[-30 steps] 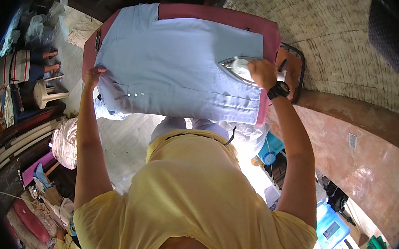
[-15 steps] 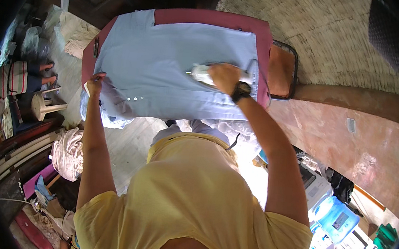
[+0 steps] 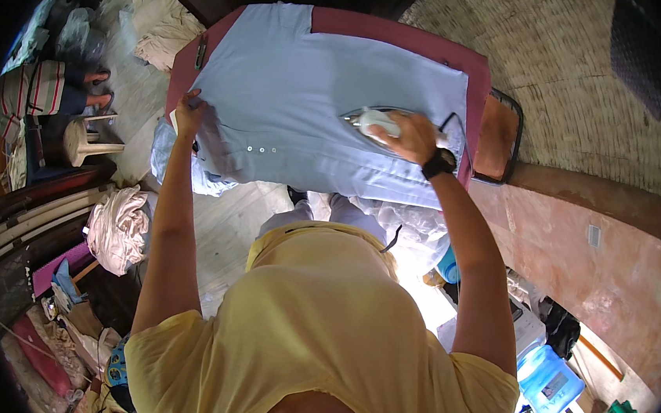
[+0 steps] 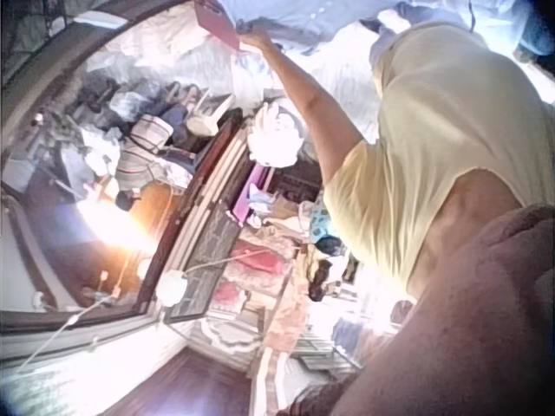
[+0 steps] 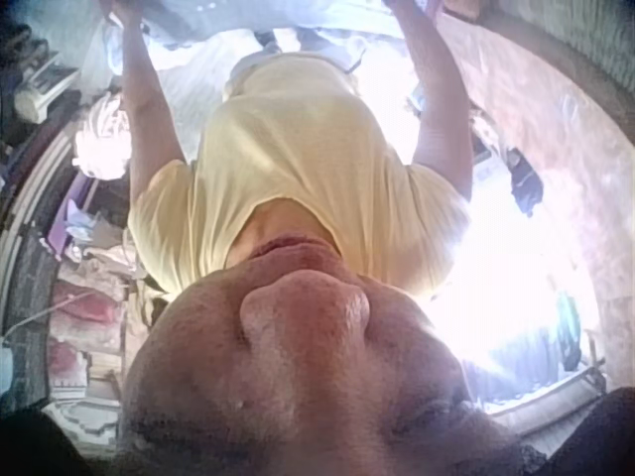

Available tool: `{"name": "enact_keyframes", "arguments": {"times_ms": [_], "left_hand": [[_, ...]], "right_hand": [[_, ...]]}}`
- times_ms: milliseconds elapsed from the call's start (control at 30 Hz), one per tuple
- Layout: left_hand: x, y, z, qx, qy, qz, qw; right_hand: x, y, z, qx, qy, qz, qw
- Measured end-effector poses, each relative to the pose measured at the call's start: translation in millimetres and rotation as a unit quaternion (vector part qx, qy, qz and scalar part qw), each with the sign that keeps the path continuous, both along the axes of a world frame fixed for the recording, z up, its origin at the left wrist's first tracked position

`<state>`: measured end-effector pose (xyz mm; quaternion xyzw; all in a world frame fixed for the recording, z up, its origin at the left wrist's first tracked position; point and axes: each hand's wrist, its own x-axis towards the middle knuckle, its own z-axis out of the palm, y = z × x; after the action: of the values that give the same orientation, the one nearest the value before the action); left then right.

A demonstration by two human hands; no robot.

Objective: The person irons a blue shirt on a pink ironing board using a steam iron. The person adjusts the garment, irons the body and sleeves, and marks a section of the shirt with a pen.

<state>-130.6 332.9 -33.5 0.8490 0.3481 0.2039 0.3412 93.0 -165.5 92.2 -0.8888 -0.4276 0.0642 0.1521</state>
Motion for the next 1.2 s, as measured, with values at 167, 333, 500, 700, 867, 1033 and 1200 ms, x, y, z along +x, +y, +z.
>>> {"name": "enact_keyframes", "arguments": {"times_ms": [167,333,500,700,867,1033,1200], "left_hand": [[-2,-7,7,0.113,0.03,0.012,0.993],[48,-85,64,0.238,-0.079,0.009,0.968],[82,-160,51,0.063,-0.221,-0.071,0.971],[140,-269,42,0.142,-0.08,-0.324,0.932],[151,-290,21,0.238,0.018,-0.349,0.906],[156,-295,26,0.252,0.044,-0.35,0.901],[155,-297,31,0.258,0.056,-0.349,0.899]], "right_hand": [[-43,119,0,0.066,0.089,0.052,0.992],[-62,168,1,0.021,0.106,0.042,0.993],[-45,102,27,-0.018,0.128,0.015,0.992],[9,-52,5,-0.009,-0.015,-0.128,0.992],[38,-105,15,-0.036,-0.006,-0.363,0.931],[73,-102,9,0.065,0.066,-0.501,0.86],[78,-110,-4,0.096,0.04,-0.48,0.871]]}}
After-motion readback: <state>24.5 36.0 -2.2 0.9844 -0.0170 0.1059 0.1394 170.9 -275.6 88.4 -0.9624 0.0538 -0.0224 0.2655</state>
